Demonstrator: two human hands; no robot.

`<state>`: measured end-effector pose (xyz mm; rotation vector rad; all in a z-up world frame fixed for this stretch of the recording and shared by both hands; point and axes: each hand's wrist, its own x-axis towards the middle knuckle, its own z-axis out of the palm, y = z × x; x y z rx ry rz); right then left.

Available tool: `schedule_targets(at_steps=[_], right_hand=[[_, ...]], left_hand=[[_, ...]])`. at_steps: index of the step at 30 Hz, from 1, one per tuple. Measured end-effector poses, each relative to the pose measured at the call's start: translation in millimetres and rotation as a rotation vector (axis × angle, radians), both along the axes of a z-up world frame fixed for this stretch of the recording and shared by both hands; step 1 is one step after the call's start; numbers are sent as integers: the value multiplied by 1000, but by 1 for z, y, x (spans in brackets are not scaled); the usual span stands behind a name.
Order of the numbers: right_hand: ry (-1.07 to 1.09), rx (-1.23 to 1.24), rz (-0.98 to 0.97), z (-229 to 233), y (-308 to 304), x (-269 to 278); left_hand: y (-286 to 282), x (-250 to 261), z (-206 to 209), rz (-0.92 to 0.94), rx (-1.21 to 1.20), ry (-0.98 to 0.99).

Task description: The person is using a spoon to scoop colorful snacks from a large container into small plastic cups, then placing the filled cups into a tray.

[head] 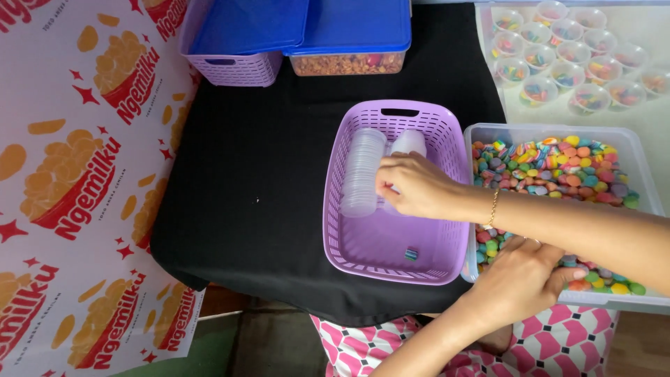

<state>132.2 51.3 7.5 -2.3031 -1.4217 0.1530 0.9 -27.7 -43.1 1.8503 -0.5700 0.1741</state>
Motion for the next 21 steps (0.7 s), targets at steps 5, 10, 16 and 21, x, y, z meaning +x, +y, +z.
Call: schedule_targets(at_steps=[5, 10, 16, 21], right_hand=[[-14, 56, -6, 28, 1, 1], [-57, -194, 37, 21, 6, 0], [-386, -362, 107, -36, 9, -12], [-178, -139, 12, -47, 7, -7]], left_hand=[[3, -2, 2, -2, -7, 6], [4, 0, 4, 11, 21, -13], [5, 1, 8, -75, 37, 96], [6, 2, 8, -90, 97, 124]])
